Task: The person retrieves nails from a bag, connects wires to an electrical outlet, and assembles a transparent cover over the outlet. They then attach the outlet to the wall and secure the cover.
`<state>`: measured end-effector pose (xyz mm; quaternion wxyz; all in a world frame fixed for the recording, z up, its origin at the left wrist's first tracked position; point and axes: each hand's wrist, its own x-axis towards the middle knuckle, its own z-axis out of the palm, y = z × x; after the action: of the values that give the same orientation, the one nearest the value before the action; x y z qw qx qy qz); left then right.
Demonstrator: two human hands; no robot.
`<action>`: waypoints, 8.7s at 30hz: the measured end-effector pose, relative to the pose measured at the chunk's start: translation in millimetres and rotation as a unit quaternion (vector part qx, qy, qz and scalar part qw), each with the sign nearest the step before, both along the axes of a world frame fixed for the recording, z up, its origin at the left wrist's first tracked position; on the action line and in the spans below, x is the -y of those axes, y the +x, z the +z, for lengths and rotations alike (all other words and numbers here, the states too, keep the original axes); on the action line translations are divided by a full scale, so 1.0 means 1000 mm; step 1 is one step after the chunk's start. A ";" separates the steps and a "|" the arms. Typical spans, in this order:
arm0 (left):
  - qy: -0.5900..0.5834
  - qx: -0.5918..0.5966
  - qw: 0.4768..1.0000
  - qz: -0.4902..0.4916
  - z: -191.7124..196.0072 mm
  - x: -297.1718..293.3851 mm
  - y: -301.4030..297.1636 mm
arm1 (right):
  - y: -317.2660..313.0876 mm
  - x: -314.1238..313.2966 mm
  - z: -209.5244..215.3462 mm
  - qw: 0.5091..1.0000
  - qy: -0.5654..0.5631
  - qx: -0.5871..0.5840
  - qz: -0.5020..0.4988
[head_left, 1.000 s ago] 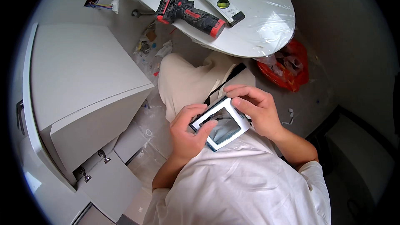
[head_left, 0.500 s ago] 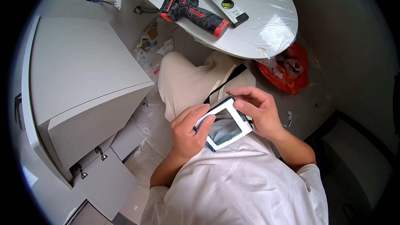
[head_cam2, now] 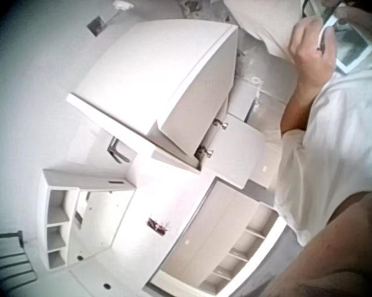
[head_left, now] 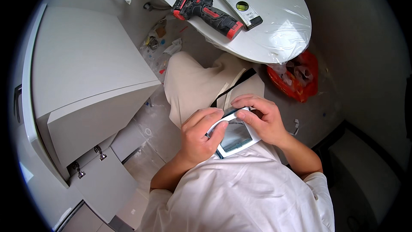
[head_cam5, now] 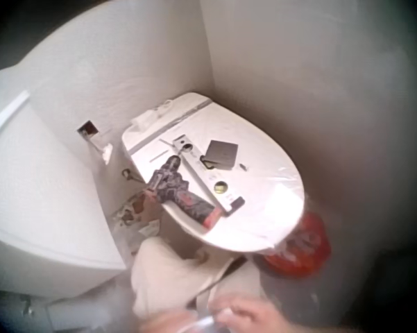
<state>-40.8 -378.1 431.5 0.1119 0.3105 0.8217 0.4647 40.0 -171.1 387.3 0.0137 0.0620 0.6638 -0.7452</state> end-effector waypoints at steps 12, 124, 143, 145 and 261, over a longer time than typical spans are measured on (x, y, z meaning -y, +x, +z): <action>0.017 0.095 0.994 0.044 -0.003 0.006 0.000 | 0.001 -0.025 0.002 0.964 -0.242 0.091 0.061; 0.410 0.567 0.712 -0.055 -0.036 0.008 -0.029 | -0.040 -0.002 0.044 0.997 0.033 0.024 -0.064; 0.397 0.572 0.717 -0.038 -0.041 0.001 -0.025 | -0.056 -0.005 0.056 0.995 0.098 -0.020 0.026; 0.398 0.579 0.710 -0.037 -0.041 0.003 -0.025 | -0.053 -0.003 0.051 0.992 0.096 -0.074 0.020; 0.038 -0.085 0.995 0.038 0.006 -0.003 -0.033 | -0.020 0.014 0.018 1.000 0.016 0.005 -0.021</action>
<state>-73.7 -375.4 437.3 0.0118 0.3211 0.8215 0.4710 20.3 -184.8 405.2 -0.0001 0.0798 0.6742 -0.7342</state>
